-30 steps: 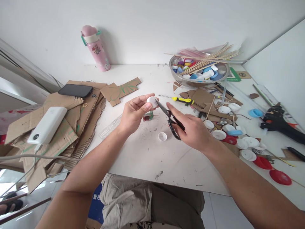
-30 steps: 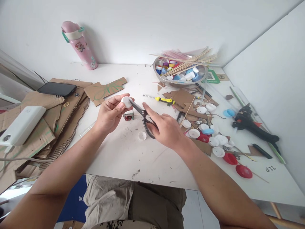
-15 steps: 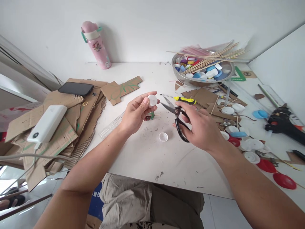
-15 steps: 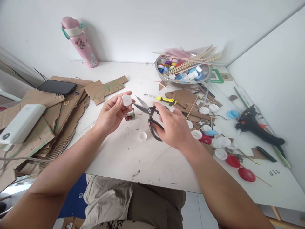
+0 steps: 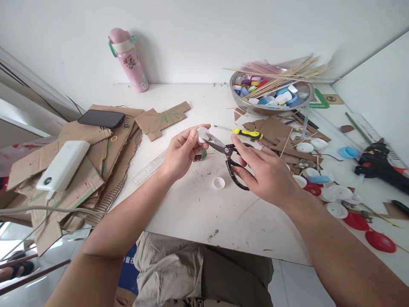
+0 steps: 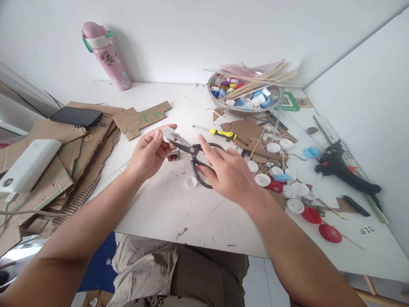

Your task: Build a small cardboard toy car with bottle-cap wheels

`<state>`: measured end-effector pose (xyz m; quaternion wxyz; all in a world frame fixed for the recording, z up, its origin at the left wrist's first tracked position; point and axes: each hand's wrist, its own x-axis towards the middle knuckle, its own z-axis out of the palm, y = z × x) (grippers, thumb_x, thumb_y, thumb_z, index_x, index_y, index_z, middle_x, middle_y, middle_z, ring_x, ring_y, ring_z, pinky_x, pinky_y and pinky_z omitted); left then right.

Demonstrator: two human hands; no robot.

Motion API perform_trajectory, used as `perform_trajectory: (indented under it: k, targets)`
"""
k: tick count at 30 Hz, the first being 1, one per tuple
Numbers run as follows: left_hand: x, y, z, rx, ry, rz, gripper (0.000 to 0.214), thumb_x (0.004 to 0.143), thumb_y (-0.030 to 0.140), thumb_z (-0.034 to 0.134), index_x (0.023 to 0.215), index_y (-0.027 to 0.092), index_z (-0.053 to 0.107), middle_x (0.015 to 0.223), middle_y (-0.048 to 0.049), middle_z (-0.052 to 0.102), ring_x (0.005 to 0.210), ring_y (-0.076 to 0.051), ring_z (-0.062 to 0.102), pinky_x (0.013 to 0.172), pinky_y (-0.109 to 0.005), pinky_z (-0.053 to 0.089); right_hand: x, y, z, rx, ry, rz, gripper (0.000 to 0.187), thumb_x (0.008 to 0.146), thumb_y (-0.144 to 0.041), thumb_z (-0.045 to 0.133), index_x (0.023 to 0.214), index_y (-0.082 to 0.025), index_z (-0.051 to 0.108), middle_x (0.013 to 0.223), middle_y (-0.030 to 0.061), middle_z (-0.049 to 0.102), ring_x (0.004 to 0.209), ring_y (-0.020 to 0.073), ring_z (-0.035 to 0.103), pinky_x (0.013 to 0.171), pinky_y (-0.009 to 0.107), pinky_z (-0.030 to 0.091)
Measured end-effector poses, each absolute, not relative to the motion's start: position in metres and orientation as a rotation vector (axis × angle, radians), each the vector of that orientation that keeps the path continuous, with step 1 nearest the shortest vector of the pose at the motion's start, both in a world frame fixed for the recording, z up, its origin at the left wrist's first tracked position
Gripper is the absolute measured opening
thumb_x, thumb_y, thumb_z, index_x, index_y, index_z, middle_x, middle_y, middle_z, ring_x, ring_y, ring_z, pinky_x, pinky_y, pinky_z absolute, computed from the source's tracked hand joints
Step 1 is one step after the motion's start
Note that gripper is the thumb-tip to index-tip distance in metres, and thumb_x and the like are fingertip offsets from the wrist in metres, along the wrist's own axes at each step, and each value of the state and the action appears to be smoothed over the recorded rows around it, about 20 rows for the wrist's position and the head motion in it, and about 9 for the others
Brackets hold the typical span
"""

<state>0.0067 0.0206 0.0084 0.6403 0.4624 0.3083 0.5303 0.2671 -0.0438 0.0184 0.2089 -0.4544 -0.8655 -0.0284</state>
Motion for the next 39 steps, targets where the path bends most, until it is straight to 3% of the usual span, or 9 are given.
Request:
perform_trajectory:
  k: [4,7,13,25,30,34,39]
  targets:
    - [0.006,0.02,0.01,1.077,0.681,1.186,0.047,0.089,0.069,0.096,0.106,0.025,0.091,0.072,0.001,0.07,0.069,-0.015,0.071,0.058,-0.026,0.055,0.268,-0.044,0.022,-1.232,-2.413,-0.138,0.066,0.111,-0.022,0.055,0.176,-0.025,0.058,0.085,0.0037,0.074,0.078,0.027,0.068,0.089,0.042,0.062]
    - [0.007,0.017,0.014,1.052,0.725,1.168,0.045,0.091,0.067,0.094,0.102,0.024,0.09,0.065,0.0021,0.066,0.062,-0.014,0.067,0.054,-0.027,0.053,0.265,-0.047,0.022,-1.205,-2.423,-0.194,0.065,0.109,-0.021,0.057,0.174,-0.025,0.062,0.088,0.0049,0.076,0.077,0.0261,0.067,0.085,0.04,0.06]
    - [0.011,0.012,0.018,1.007,0.728,1.182,0.045,0.092,0.067,0.094,0.099,0.023,0.088,0.063,0.004,0.063,0.067,-0.014,0.071,0.067,-0.027,0.061,0.258,-0.051,0.018,-1.233,-2.424,-0.228,0.068,0.108,-0.022,0.056,0.176,-0.025,0.06,0.095,0.0078,0.079,0.078,0.0257,0.068,0.081,0.04,0.061]
    - [0.014,0.009,0.017,1.047,0.733,1.236,0.043,0.092,0.067,0.095,0.089,0.025,0.086,0.066,0.0027,0.065,0.074,-0.015,0.072,0.074,-0.029,0.064,0.252,-0.051,0.014,-1.252,-2.382,-0.195,0.071,0.109,-0.019,0.056,0.179,-0.028,0.056,0.093,0.0058,0.081,0.079,0.0252,0.072,0.078,0.035,0.063]
    - [0.013,0.009,0.017,1.061,0.729,1.256,0.041,0.093,0.065,0.094,0.089,0.025,0.087,0.073,0.001,0.07,0.076,-0.015,0.073,0.077,-0.029,0.065,0.253,-0.051,0.016,-1.257,-2.369,-0.148,0.064,0.111,-0.019,0.053,0.174,-0.026,0.062,0.096,0.0057,0.085,0.082,0.0246,0.076,0.078,0.033,0.064]
    - [0.013,0.01,0.017,1.082,0.673,1.284,0.045,0.088,0.068,0.098,0.097,0.024,0.09,0.072,0.0015,0.071,0.073,-0.014,0.072,0.072,-0.027,0.063,0.25,-0.049,0.007,-1.212,-2.311,0.032,0.066,0.112,-0.023,0.054,0.178,-0.027,0.057,0.098,0.0048,0.084,0.083,0.0238,0.077,0.078,0.032,0.065]
    - [0.014,0.01,0.017,1.083,0.626,1.296,0.054,0.081,0.073,0.1,0.1,0.024,0.091,0.078,0.0001,0.076,0.078,-0.015,0.076,0.073,-0.026,0.064,0.248,-0.043,-0.011,-1.111,-2.237,0.302,0.069,0.115,-0.035,0.054,0.183,-0.024,0.048,0.088,0.0017,0.075,0.07,0.0208,0.068,0.068,0.03,0.059]
